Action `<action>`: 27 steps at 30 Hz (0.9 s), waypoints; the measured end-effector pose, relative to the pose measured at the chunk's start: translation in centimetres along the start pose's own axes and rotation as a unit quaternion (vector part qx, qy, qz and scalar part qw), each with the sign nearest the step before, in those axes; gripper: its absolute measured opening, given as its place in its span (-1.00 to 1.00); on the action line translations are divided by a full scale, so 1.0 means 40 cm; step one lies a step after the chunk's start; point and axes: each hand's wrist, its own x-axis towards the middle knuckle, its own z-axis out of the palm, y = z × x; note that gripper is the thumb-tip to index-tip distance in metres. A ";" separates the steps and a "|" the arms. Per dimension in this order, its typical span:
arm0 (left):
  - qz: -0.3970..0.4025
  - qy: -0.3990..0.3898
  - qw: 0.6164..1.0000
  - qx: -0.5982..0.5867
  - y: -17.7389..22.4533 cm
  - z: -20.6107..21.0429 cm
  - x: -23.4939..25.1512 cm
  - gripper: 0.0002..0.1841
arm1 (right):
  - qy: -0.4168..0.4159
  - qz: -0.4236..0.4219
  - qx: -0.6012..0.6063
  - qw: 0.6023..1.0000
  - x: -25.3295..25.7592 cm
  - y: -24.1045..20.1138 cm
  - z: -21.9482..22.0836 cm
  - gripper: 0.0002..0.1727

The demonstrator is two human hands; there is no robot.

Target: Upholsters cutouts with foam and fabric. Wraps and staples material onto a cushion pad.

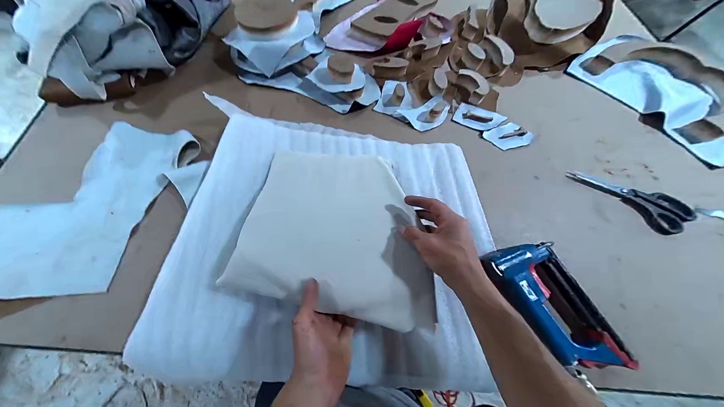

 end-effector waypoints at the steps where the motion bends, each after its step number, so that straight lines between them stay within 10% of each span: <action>1: -0.047 -0.004 0.994 0.100 -0.011 -0.052 -0.032 -0.50 | -0.006 -0.048 -0.085 0.995 -0.014 0.027 -0.009 -0.48; 4: 0.105 -0.142 0.893 0.414 0.018 -0.185 -0.107 -0.70 | -0.009 -0.227 -0.220 0.949 -0.141 0.068 0.011 -0.64; 8: 0.562 -0.143 0.444 0.683 0.058 -0.206 0.049 -0.70 | -0.059 -0.365 -0.223 0.902 -0.286 0.096 0.140 -0.74; 11: 0.614 -0.174 0.297 0.711 0.055 -0.205 0.158 -0.70 | -0.049 -0.366 -0.265 0.891 -0.305 0.113 0.195 -0.71; 22: 0.595 -0.163 0.275 0.737 0.042 -0.197 0.200 -0.62 | -0.057 -0.276 -0.359 0.890 -0.301 0.075 0.251 -0.58; 27: 0.586 -0.158 0.292 0.739 0.049 -0.168 0.173 -0.65 | 0.096 -0.158 -0.296 0.937 -0.311 0.071 -0.017 -0.64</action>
